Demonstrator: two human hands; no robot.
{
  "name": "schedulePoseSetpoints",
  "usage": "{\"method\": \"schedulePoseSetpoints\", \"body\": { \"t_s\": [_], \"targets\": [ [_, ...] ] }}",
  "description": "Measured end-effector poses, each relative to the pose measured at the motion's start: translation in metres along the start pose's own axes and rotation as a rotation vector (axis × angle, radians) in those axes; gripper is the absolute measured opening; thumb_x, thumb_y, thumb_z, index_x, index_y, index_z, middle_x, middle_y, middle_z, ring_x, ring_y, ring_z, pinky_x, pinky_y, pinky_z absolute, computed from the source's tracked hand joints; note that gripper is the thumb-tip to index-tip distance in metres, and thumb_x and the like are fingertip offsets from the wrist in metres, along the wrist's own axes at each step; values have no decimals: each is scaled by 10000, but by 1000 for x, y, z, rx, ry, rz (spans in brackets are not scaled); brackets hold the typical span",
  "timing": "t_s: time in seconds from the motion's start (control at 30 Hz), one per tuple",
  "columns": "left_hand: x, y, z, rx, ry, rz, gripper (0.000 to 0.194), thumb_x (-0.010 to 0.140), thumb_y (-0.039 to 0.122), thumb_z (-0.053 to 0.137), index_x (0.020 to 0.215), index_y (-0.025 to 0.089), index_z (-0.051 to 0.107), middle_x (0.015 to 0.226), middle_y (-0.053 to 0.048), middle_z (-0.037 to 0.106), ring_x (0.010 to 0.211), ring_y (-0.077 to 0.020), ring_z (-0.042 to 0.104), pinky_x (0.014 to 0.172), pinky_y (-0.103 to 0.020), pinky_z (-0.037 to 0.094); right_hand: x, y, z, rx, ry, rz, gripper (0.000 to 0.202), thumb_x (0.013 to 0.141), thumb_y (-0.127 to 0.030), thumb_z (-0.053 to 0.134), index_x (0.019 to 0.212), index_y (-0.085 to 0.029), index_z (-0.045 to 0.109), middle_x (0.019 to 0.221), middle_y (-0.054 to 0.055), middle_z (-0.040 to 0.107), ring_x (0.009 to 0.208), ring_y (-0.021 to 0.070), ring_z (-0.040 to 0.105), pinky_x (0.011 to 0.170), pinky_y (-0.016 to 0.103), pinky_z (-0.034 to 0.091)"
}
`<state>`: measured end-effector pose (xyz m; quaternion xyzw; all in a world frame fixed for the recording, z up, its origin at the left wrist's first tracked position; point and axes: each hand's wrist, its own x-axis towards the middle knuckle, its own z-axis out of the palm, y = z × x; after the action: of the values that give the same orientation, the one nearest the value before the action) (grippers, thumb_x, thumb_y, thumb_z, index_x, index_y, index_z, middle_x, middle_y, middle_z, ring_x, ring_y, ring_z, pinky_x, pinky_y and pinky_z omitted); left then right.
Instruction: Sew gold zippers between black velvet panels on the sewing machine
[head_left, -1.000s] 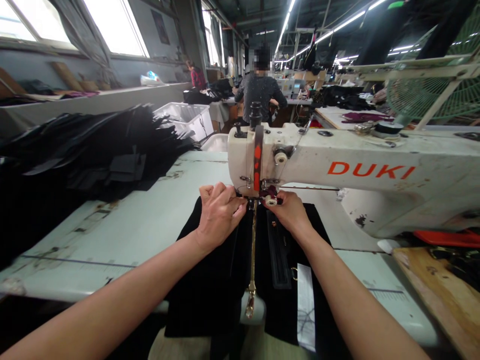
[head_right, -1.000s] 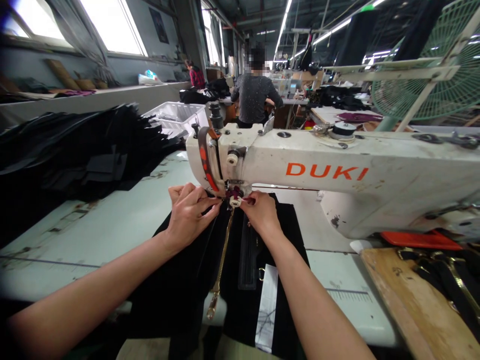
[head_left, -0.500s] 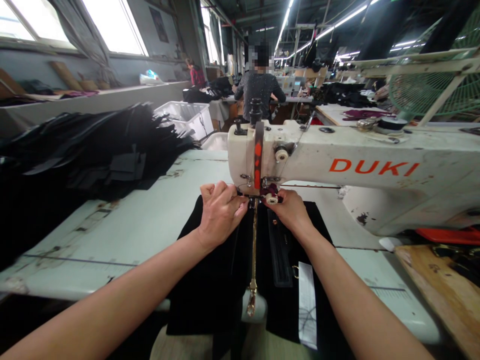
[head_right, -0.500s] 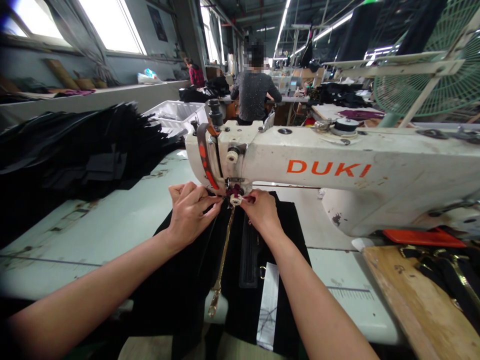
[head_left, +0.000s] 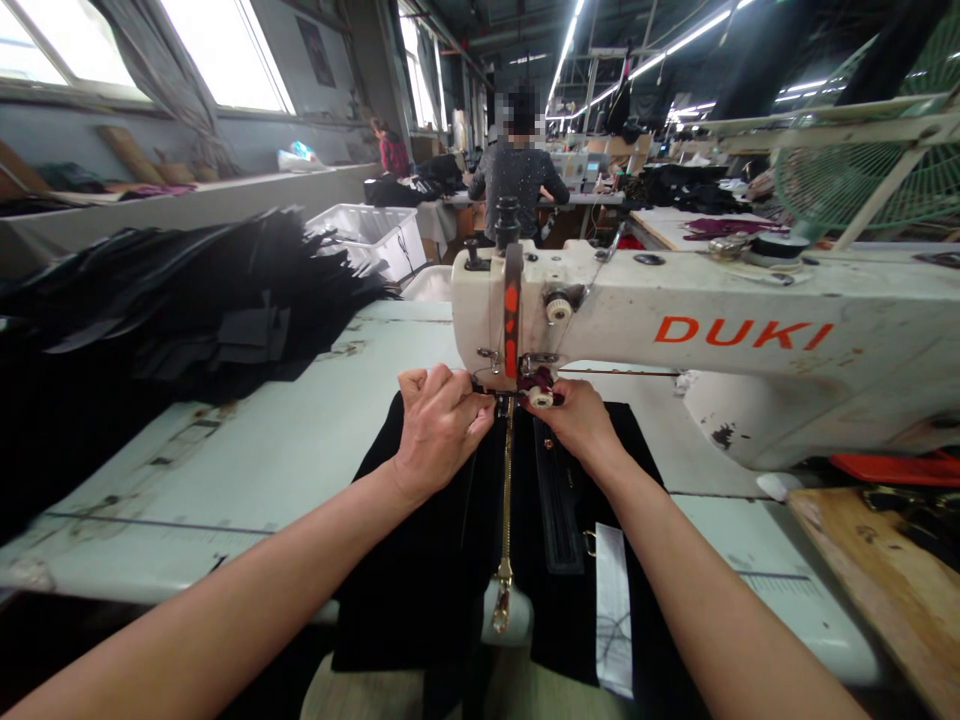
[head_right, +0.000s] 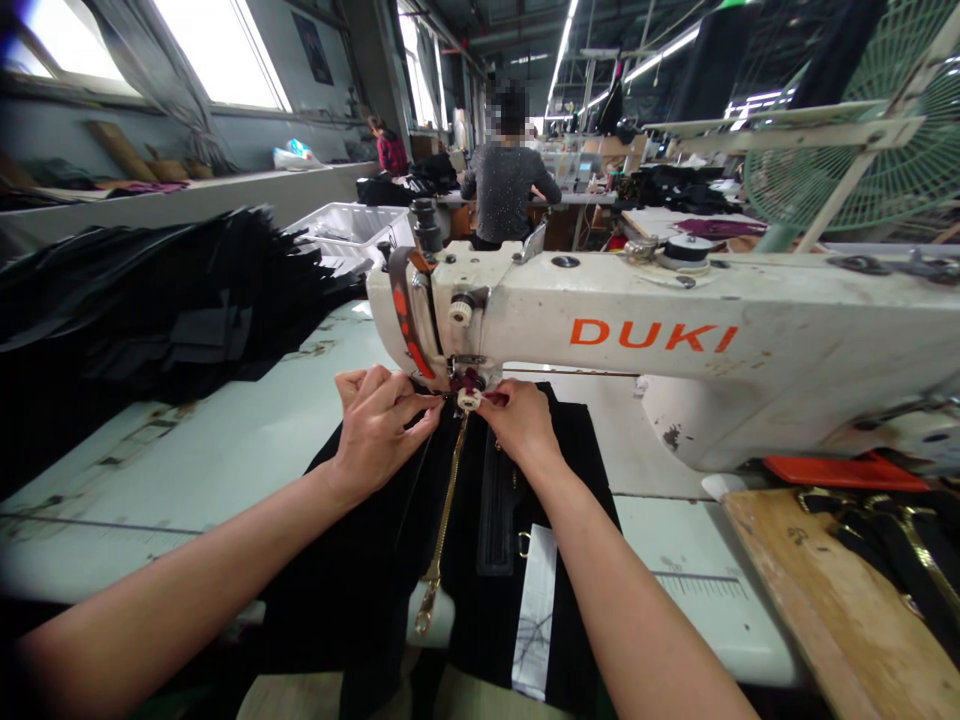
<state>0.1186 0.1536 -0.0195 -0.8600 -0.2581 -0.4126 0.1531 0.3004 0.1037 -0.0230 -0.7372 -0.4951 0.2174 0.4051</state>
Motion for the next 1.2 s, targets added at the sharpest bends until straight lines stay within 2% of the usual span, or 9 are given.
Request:
{"method": "schedulePoseSetpoints", "body": {
  "t_s": [0.37,0.6,0.87,1.07,1.2],
  "targets": [
    [1,0,0,0,-16,5,161,909,232,646,772,218,730,698,-26,604,728,-212,490,744,-408,294,-1,-6,-2,-24,8,5,175,680,-372,676,608,-217,642,581,-7,655,628,196,655,527,238,368],
    [1,0,1,-9,-5,4,163,913,244,645,786,210,741,692,-26,589,732,-211,491,755,-406,296,-1,-6,-3,-45,2,11,202,690,-383,676,593,-211,633,536,-14,614,608,189,641,517,231,352],
    [0,0,1,-16,-28,10,132,904,259,659,821,210,749,728,-36,590,757,-224,494,751,-402,302,-3,-6,-1,-21,-28,-15,222,708,-403,675,660,-187,669,593,0,654,622,180,642,521,222,344],
    [1,2,-1,21,-36,25,155,916,257,640,811,208,743,721,-37,581,739,-224,482,735,-400,288,-3,-6,1,9,-40,-50,216,719,-381,668,631,-185,661,574,-6,636,598,170,625,526,220,342],
    [2,3,-2,42,-35,30,169,917,250,638,789,204,737,693,-28,573,714,-216,473,730,-397,282,-3,-7,3,31,-33,-68,165,713,-338,677,643,-188,680,606,-11,654,650,179,642,556,218,364]
  ]
}}
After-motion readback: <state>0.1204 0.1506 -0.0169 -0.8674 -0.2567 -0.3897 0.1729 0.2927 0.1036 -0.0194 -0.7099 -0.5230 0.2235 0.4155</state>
